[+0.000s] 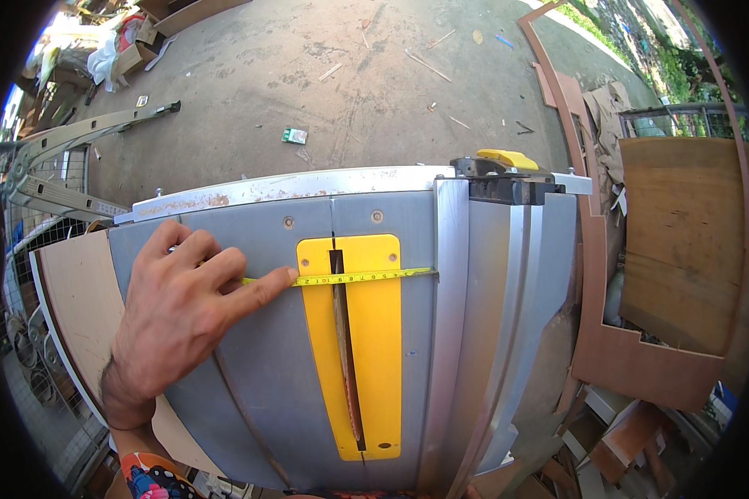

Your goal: The person adjusts the fence on a table saw, measures the distance from the blade using a tape measure, and marks a large sheet of plywood. They then walk to a drawer, retrieve a hex key, and return to the saw to make further adjustments.

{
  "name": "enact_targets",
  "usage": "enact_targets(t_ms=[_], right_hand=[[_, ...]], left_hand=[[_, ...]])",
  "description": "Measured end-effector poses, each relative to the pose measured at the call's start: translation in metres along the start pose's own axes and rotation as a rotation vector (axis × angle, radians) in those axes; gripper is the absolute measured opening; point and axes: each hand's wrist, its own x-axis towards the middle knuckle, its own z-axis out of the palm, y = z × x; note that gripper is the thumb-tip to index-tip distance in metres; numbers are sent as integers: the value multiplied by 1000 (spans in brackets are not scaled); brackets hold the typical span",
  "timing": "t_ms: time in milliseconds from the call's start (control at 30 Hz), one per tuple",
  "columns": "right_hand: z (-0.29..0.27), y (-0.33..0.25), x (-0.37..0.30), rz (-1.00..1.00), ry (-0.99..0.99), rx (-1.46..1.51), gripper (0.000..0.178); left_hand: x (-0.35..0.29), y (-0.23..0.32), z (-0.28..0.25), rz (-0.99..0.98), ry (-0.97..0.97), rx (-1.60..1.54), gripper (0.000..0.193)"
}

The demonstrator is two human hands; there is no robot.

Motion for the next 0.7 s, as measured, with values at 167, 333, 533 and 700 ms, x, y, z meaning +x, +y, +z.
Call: enact_targets(t_ms=[167, 333, 533, 700], right_hand=[[2, 0, 0, 8, -1, 4, 36], [2, 1, 1, 10, -6, 1, 37], [4, 13, -11, -5, -2, 26, 38], [4, 21, -22, -42, -11, 45, 39]], left_hand=[[1, 1, -1, -1, 18, -12, 32], [1, -1, -1, -2, 6, -10, 32], [6, -5, 3, 26, 20, -12, 38], [6, -2, 0, 28, 50, -15, 45]])
